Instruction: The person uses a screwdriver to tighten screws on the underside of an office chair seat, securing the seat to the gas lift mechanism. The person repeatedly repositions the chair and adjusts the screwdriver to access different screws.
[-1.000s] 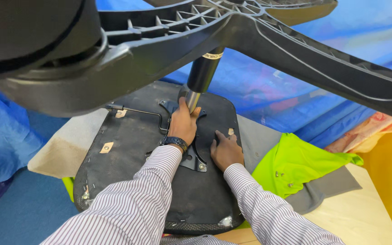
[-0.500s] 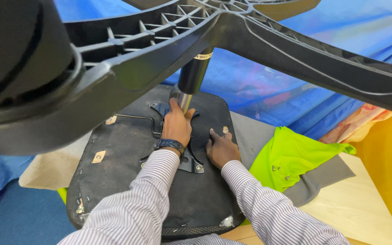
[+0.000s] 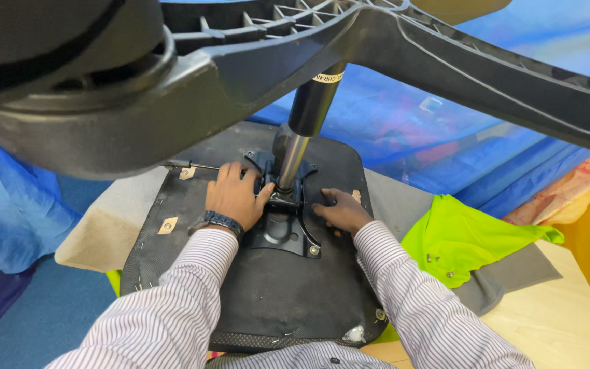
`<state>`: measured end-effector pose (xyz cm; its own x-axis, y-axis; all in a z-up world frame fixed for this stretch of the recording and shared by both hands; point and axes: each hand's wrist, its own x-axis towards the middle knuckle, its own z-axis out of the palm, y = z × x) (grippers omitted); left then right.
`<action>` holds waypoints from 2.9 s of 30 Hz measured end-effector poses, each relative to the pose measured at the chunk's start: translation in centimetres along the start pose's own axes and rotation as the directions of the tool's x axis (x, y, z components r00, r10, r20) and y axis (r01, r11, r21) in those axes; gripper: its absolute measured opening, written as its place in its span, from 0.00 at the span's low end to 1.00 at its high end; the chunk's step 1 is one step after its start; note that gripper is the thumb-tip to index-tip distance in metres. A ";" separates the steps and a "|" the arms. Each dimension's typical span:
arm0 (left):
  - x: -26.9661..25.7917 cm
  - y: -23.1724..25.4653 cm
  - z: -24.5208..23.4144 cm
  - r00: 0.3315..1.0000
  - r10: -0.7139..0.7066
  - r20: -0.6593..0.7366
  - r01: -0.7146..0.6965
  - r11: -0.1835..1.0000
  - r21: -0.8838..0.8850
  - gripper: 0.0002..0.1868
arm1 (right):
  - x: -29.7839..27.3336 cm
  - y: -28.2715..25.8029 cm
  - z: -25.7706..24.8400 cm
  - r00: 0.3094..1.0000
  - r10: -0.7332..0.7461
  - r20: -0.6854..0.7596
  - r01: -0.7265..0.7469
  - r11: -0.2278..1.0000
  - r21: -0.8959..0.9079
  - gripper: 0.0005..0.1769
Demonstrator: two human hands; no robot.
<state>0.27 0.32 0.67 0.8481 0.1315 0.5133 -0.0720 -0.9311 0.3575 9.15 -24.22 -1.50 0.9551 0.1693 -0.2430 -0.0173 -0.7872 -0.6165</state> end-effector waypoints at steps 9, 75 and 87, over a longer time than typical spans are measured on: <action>1.1 -1.6 -3.4 0.966 0.135 0.222 -0.088 0.974 -0.211 0.27 | 0.3 -0.3 1.6 0.966 -0.159 -0.206 0.069 0.920 -0.386 0.36; -5.8 1.0 -7.6 0.956 -0.182 0.229 0.286 0.747 -0.601 0.11 | -6.6 -18.9 1.0 0.640 -0.768 -0.030 0.269 0.186 0.945 0.27; -6.3 0.9 -7.6 0.964 -0.165 0.208 0.260 0.749 -0.609 0.07 | -9.5 -19.5 1.8 0.738 -0.670 -0.081 0.324 0.247 0.913 0.27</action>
<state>-9.14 1.22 3.65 0.9388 0.2100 0.2731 -0.1530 -0.4561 0.8767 -0.13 -9.43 11.50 0.7400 0.6048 0.2944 0.0354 0.4021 -0.9149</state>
